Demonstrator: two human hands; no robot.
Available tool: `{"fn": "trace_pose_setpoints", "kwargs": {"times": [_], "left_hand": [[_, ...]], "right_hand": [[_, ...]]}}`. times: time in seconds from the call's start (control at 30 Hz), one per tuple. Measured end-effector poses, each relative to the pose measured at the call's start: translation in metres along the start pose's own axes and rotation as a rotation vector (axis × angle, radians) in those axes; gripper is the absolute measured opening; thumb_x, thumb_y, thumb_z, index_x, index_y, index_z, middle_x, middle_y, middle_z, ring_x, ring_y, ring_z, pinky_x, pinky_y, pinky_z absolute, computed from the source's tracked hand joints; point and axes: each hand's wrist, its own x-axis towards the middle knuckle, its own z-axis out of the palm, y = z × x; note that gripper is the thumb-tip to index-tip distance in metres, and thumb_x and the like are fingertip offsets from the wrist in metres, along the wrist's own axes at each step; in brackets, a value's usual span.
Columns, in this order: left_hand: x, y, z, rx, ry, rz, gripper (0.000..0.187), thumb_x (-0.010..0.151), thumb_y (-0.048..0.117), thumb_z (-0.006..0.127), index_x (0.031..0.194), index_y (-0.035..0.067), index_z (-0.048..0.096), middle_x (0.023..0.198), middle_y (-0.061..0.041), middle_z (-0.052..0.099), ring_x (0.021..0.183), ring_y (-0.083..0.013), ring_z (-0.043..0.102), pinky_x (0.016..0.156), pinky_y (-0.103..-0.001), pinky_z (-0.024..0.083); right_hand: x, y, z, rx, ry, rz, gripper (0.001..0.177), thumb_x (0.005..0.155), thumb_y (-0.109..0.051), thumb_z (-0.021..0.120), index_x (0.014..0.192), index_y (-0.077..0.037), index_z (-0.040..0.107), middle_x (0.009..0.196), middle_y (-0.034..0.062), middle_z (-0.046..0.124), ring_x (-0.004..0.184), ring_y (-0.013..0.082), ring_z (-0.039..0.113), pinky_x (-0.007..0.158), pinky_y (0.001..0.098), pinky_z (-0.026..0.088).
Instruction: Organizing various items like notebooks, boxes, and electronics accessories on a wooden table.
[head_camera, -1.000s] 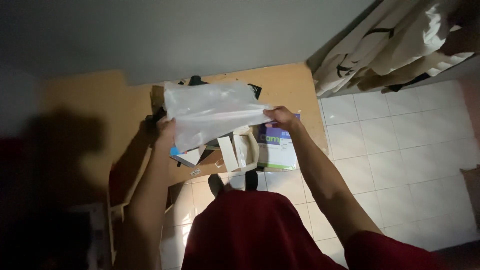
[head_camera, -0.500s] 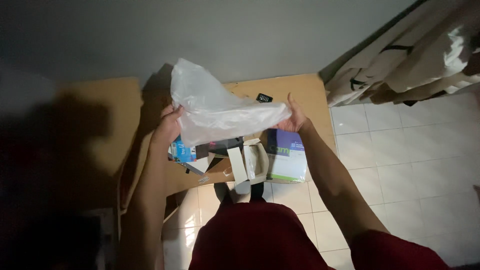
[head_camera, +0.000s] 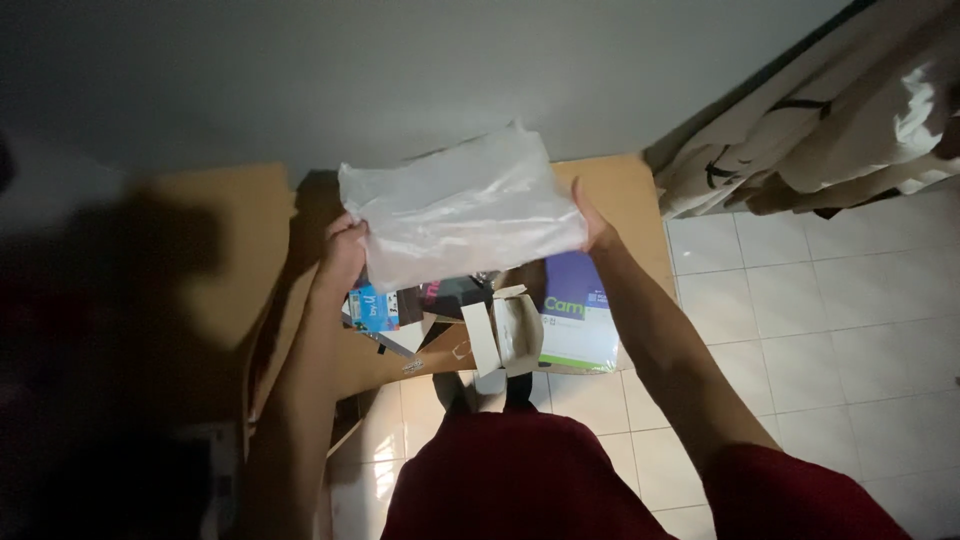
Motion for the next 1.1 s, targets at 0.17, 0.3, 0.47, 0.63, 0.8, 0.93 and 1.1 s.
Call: {"fn": "trace_pose_setpoints", "kwargs": {"times": [0.17,0.3,0.47,0.63,0.8,0.93,1.1], "left_hand": [[0.005,0.014,0.013,0.037,0.088,0.046,0.034,0.09,0.008,0.053,0.118,-0.003,0.067,0.113,-0.014,0.07,0.105,-0.024,0.065,0.097,-0.035,0.049],[0.002,0.03,0.017,-0.121,0.135,0.146,0.039,0.081,0.013,0.054,0.115,0.0,0.066,0.107,-0.013,0.072,0.1,-0.0264,0.071,0.096,-0.039,0.055],[-0.01,0.031,0.028,0.316,0.201,0.223,0.032,0.108,0.027,0.064,0.117,-0.003,0.072,0.105,-0.009,0.069,0.097,-0.0165,0.061,0.087,-0.03,0.05],[0.006,0.024,0.017,0.509,0.374,0.233,0.024,0.099,0.015,0.07,0.117,0.0,0.074,0.106,-0.004,0.072,0.096,-0.0108,0.064,0.085,-0.025,0.051],[-0.018,0.048,0.025,0.51,0.419,0.196,0.024,0.095,0.009,0.072,0.117,-0.001,0.076,0.1,-0.004,0.075,0.085,-0.0094,0.065,0.075,-0.026,0.051],[-0.046,0.056,0.034,0.362,0.282,0.239,0.023,0.097,0.01,0.07,0.115,-0.004,0.075,0.095,-0.01,0.075,0.079,-0.0122,0.066,0.073,-0.026,0.052],[-0.099,0.072,0.081,0.424,0.341,0.052,0.013,0.088,0.009,0.07,0.091,-0.003,0.067,0.086,-0.011,0.074,0.072,-0.0157,0.069,0.063,-0.031,0.056]], "right_hand": [[0.048,-0.011,-0.049,-0.409,0.074,-0.217,0.068,0.106,-0.035,0.07,0.152,0.009,0.047,0.136,0.0218,0.062,0.116,0.0285,0.068,0.1,0.0434,0.059],[0.037,-0.026,-0.066,-0.361,-0.011,-0.25,0.065,0.105,-0.023,0.076,0.152,0.009,0.047,0.137,0.0217,0.061,0.117,0.0295,0.066,0.097,0.0415,0.055],[0.012,-0.039,-0.012,-0.161,0.28,-0.16,0.046,0.087,-0.031,0.069,0.128,-0.009,0.064,0.116,0.0073,0.078,0.101,0.0218,0.076,0.083,0.0356,0.064],[0.042,-0.035,-0.037,-0.685,0.499,-0.29,0.03,0.101,-0.018,0.078,0.111,0.007,0.066,0.096,0.0157,0.064,0.086,0.0271,0.058,0.074,0.0387,0.051],[0.016,-0.042,-0.016,-0.579,0.306,-0.502,0.01,0.093,-0.009,0.074,0.1,-0.002,0.075,0.093,0.0071,0.076,0.08,0.015,0.069,0.07,0.0296,0.059],[0.003,-0.036,-0.035,-0.769,0.303,-0.622,0.015,0.09,-0.003,0.079,0.106,-0.001,0.077,0.092,0.0036,0.07,0.08,0.0119,0.061,0.073,0.027,0.051],[-0.005,0.003,-0.05,-0.937,0.484,-0.466,0.018,0.1,-0.015,0.078,0.104,0.002,0.078,0.084,0.0136,0.064,0.068,0.0205,0.047,0.061,0.0326,0.041]]}}
